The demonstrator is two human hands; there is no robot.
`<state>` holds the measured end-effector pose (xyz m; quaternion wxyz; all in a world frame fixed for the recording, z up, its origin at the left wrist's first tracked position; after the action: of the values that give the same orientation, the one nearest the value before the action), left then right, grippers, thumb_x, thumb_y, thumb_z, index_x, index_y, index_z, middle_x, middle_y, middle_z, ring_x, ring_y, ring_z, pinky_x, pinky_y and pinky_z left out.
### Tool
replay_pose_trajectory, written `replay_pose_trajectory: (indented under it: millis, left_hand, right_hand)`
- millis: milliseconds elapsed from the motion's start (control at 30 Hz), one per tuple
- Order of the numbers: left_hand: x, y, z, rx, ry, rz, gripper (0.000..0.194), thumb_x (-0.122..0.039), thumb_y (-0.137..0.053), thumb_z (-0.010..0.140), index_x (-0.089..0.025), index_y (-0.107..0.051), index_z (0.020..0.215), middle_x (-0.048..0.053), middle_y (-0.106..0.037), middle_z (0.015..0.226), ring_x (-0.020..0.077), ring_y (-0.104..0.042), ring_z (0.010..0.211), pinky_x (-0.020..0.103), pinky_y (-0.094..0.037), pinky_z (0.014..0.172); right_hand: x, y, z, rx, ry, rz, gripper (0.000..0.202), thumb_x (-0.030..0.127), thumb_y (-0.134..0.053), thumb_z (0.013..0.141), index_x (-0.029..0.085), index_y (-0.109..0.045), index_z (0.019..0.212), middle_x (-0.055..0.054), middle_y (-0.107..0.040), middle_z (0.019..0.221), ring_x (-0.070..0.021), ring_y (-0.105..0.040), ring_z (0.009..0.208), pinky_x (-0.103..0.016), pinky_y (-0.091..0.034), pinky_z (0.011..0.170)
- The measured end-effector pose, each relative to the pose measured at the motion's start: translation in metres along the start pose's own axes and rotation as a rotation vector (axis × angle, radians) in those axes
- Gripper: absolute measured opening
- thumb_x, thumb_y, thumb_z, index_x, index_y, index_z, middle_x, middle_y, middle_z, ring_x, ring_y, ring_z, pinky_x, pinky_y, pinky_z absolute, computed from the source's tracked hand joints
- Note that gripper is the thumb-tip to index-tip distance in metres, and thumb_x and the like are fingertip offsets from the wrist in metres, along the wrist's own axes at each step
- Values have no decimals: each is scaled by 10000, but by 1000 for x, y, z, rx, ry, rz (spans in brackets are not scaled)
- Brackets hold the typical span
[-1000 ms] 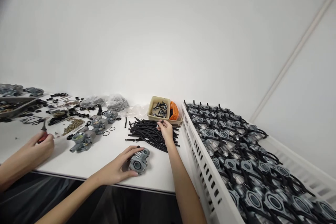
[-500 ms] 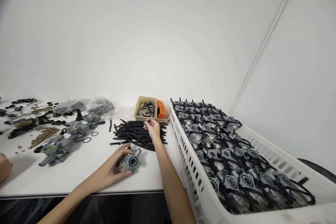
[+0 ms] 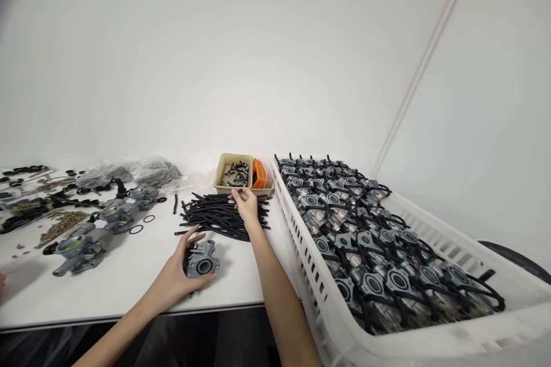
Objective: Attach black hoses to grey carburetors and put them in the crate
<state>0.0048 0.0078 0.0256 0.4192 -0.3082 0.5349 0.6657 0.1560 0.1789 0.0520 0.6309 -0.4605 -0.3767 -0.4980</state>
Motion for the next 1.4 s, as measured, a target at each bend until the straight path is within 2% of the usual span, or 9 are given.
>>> replay_pose_trajectory:
  millis: [133, 233, 400, 567, 700, 800, 967, 1133, 1400]
  left_hand:
    - [-5, 5, 4, 123, 85, -20, 684, -475, -723, 676, -239, -394, 1227, 87, -650, 1131, 266, -624, 1033, 442, -453, 954]
    - [-8, 7, 5, 126, 54, -18, 555, -490, -714, 677, -243, -453, 1101, 57, -686, 1031, 256, -648, 947, 415, -490, 880]
    - [-6, 4, 7, 14, 0, 7, 584, -488, -744, 639, -240, -448, 1078, 60, -687, 999, 249, -655, 897, 395, -514, 810]
    - [-6, 15, 36, -202, -192, 195, 781, -508, -720, 677, -242, -293, 1275, 113, -580, 1226, 259, -613, 1061, 414, -495, 901]
    - [-2, 24, 69, -282, -408, 384, 800, -525, -682, 723, -239, -256, 1336, 131, -549, 1277, 269, -591, 1120, 411, -495, 919]
    - [8, 25, 81, -344, -462, 479, 717, -534, -656, 745, -226, -321, 1300, 132, -584, 1233, 279, -611, 1090, 394, -520, 865]
    - [21, 26, 77, -430, -451, 584, 660, -545, -634, 759, -219, -367, 1267, 120, -617, 1181, 269, -649, 1005, 349, -542, 755]
    - [24, 32, 74, -574, -502, 621, 699, -573, -664, 716, -190, -403, 1239, 111, -653, 1102, 250, -681, 900, 312, -550, 667]
    - [21, 31, 73, -589, -561, 630, 698, -550, -670, 713, -184, -416, 1251, 104, -660, 1109, 248, -679, 927, 308, -551, 657]
  right_hand:
    - [-4, 1, 2, -14, 1, 27, 418, 563, -686, 674, 204, -507, 793, -29, -710, 734, -84, -500, 398, -210, -335, 359]
    - [-6, 2, 3, -23, 3, 84, 426, 556, -697, 671, 208, -511, 832, -24, -707, 747, -113, -578, 462, -224, -426, 419]
    - [-4, 1, 2, 24, -38, 247, 473, 451, -800, 588, 190, -600, 926, -35, -709, 833, -133, -643, 620, -286, -551, 648]
    - [1, -4, -5, 116, -62, 358, 389, 377, -845, 552, 166, -675, 830, -49, -699, 913, -171, -661, 823, -343, -548, 845]
    - [7, -11, -12, 201, -55, 332, 338, 385, -813, 624, 183, -673, 856, -37, -694, 951, -152, -677, 753, -322, -558, 800]
    - [13, -17, -18, 251, -19, 271, 330, 404, -795, 650, 191, -654, 860, -46, -706, 946, -183, -695, 776, -339, -562, 797]
    - [18, -27, -27, 332, 24, 209, 301, 404, -766, 686, 203, -619, 854, -38, -714, 906, -205, -695, 820, -381, -558, 841]
    - [16, -34, -32, 357, 34, 141, 288, 390, -761, 688, 201, -619, 852, -37, -719, 895, -198, -676, 873, -334, -582, 777]
    - [11, -35, -30, 347, 61, 111, 224, 343, -753, 704, 205, -634, 836, -30, -728, 882, -173, -679, 808, -287, -578, 706]
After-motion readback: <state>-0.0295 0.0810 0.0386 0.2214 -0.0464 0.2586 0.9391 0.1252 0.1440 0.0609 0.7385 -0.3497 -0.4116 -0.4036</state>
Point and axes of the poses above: each hand's wrist, its own z-axis towards the middle knuckle, its own y-axis out of the back of the hand, x = y × z, the point moved 2 cm from there along z, towards the middle knuckle
